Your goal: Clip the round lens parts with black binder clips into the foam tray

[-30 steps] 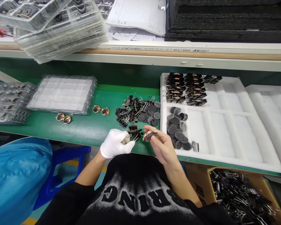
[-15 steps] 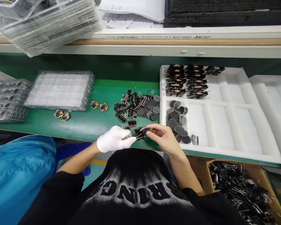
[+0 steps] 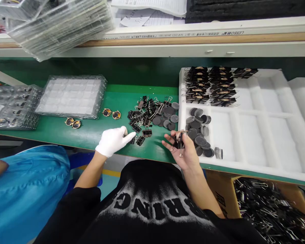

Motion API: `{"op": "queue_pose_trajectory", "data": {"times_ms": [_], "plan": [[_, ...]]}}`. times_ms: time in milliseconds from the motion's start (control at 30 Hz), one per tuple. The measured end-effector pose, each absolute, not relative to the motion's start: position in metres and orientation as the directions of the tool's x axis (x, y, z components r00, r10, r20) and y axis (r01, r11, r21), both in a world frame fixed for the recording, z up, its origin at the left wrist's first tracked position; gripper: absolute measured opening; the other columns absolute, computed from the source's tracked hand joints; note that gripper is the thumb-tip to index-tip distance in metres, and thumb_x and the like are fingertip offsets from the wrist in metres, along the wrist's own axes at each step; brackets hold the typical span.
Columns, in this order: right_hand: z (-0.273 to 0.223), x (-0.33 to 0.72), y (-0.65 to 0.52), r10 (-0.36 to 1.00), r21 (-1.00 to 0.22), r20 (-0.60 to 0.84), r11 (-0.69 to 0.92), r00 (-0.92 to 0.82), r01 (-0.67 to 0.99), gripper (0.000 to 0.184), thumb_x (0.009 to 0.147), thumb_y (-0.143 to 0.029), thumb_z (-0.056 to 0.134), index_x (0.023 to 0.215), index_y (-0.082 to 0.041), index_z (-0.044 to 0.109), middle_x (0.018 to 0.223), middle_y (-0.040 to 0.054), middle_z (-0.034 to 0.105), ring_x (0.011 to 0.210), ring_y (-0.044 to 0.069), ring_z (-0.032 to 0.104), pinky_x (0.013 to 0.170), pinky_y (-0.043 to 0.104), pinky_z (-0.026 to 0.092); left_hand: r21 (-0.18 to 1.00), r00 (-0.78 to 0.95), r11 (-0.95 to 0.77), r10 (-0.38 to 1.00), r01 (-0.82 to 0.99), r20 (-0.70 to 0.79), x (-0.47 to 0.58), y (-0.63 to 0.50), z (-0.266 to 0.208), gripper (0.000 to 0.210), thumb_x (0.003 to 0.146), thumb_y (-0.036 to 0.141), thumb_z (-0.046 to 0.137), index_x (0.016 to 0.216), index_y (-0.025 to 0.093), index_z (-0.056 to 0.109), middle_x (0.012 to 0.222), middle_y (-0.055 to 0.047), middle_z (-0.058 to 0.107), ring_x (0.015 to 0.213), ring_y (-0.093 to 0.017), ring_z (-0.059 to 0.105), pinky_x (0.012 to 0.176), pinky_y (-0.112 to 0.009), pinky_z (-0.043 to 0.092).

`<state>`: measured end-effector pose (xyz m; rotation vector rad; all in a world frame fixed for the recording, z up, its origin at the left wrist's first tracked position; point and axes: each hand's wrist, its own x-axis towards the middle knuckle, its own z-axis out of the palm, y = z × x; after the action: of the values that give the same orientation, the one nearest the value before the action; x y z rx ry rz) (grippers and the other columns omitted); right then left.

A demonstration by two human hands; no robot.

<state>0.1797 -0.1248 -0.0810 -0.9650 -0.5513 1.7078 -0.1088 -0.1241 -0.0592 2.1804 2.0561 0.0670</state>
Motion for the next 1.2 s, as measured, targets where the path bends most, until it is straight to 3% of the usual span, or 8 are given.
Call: {"op": "queue_pose_trajectory", "data": {"times_ms": [200, 433, 567, 667, 767, 900, 1033, 1200], "plan": [[-0.081, 0.165, -0.133, 0.859, -0.681, -0.442, -0.510, -0.259, -0.526, 0.031, 0.086, -0.051, 0.080, 0.092, -0.025, 0.065, 0.093, 0.0004, 0.069, 0.071, 0.015, 0.068, 0.054, 0.024, 0.054, 0.297, 0.063, -0.043, 0.996, 0.954, -0.057, -0.113, -0.138, -0.068, 0.055, 0.098, 0.051, 0.056, 0.054, 0.022, 0.040, 0.045, 0.001, 0.041, 0.044, -0.015, 0.041, 0.055, -0.032, 0.016], [-0.077, 0.153, -0.139, 0.874, -0.952, -0.120, -0.236, -0.471, -0.195, 0.030, 0.096, -0.052, 0.071, 0.105, -0.024, 0.078, 0.147, 0.0098, 0.064, 0.132, 0.028, 0.062, 0.110, 0.041, 0.053, 0.479, 0.156, -0.170, 0.985, 0.861, 0.068, -0.079, -0.156, -0.041, 0.041, 0.109, 0.034, 0.040, 0.077, 0.020, 0.060, 0.064, 0.002, 0.061, 0.058, -0.011, 0.056, 0.064, -0.026, 0.038], [-0.073, 0.150, -0.138, 0.871, -0.973, -0.033, -0.140, -0.490, -0.182, 0.030, 0.097, -0.053, 0.069, 0.104, -0.025, 0.080, 0.126, 0.0092, 0.075, 0.123, 0.027, 0.068, 0.110, 0.042, 0.052, 0.546, 0.387, -0.425, 0.902, 0.722, 0.192, -0.060, -0.161, -0.041, 0.034, 0.105, 0.030, 0.046, 0.074, 0.020, 0.058, 0.063, 0.002, 0.062, 0.057, -0.011, 0.055, 0.061, -0.027, 0.037], [-0.070, 0.154, -0.138, 0.888, -0.973, 0.004, -0.102, -0.460, -0.207, 0.029, 0.096, -0.052, 0.070, 0.102, -0.026, 0.080, 0.119, 0.0092, 0.077, 0.125, 0.028, 0.067, 0.110, 0.043, 0.052, 0.547, 0.240, -0.364, 0.927, 0.753, 0.287, -0.058, -0.161, -0.050, 0.034, 0.092, 0.043, 0.066, 0.070, 0.022, 0.051, 0.054, 0.006, 0.054, 0.049, -0.010, 0.050, 0.057, -0.026, 0.038], [-0.068, 0.158, -0.139, 0.886, -0.972, 0.010, -0.100, -0.463, -0.212, 0.029, 0.097, -0.052, 0.070, 0.102, -0.025, 0.080, 0.124, 0.0104, 0.076, 0.129, 0.029, 0.065, 0.112, 0.045, 0.051, 0.550, 0.101, -0.211, 0.969, 0.808, 0.224, -0.057, -0.159, -0.055, 0.035, 0.079, 0.050, 0.075, 0.083, 0.022, 0.056, 0.058, 0.007, 0.058, 0.048, -0.010, 0.052, 0.056, -0.025, 0.041], [-0.072, 0.161, -0.142, 0.855, -0.969, 0.003, -0.125, -0.518, -0.212, 0.027, 0.098, -0.050, 0.068, 0.101, -0.025, 0.079, 0.126, 0.0094, 0.075, 0.123, 0.027, 0.067, 0.111, 0.043, 0.052, 0.473, 0.279, -0.359, 0.932, 0.804, 0.233, -0.055, -0.156, -0.057, 0.038, 0.082, 0.058, 0.067, 0.077, 0.022, 0.057, 0.058, 0.003, 0.061, 0.052, -0.015, 0.060, 0.057, -0.028, 0.042], [-0.078, 0.165, -0.145, 0.889, -0.947, -0.106, -0.226, -0.445, -0.227, 0.033, 0.100, -0.055, 0.062, 0.113, -0.027, 0.072, 0.134, 0.0080, 0.068, 0.112, 0.024, 0.069, 0.086, 0.036, 0.062, 0.488, 0.254, -0.295, 0.956, 0.821, 0.149, -0.057, -0.153, -0.057, 0.034, 0.091, 0.055, 0.060, 0.084, 0.021, 0.059, 0.059, 0.001, 0.064, 0.054, -0.017, 0.062, 0.057, -0.028, 0.043], [-0.073, 0.184, -0.134, 0.926, -0.992, -0.119, -0.130, -0.360, -0.007, 0.024, 0.099, -0.047, 0.068, 0.109, -0.025, 0.066, 0.103, 0.0033, 0.071, 0.086, 0.019, 0.069, 0.075, 0.031, 0.056, 0.615, 0.277, -0.136, 0.951, 0.777, -0.138, -0.071, -0.148, -0.045, 0.025, 0.100, 0.044, 0.055, 0.094, 0.022, 0.062, 0.074, 0.002, 0.074, 0.064, -0.015, 0.068, 0.063, -0.025, 0.046]]}}
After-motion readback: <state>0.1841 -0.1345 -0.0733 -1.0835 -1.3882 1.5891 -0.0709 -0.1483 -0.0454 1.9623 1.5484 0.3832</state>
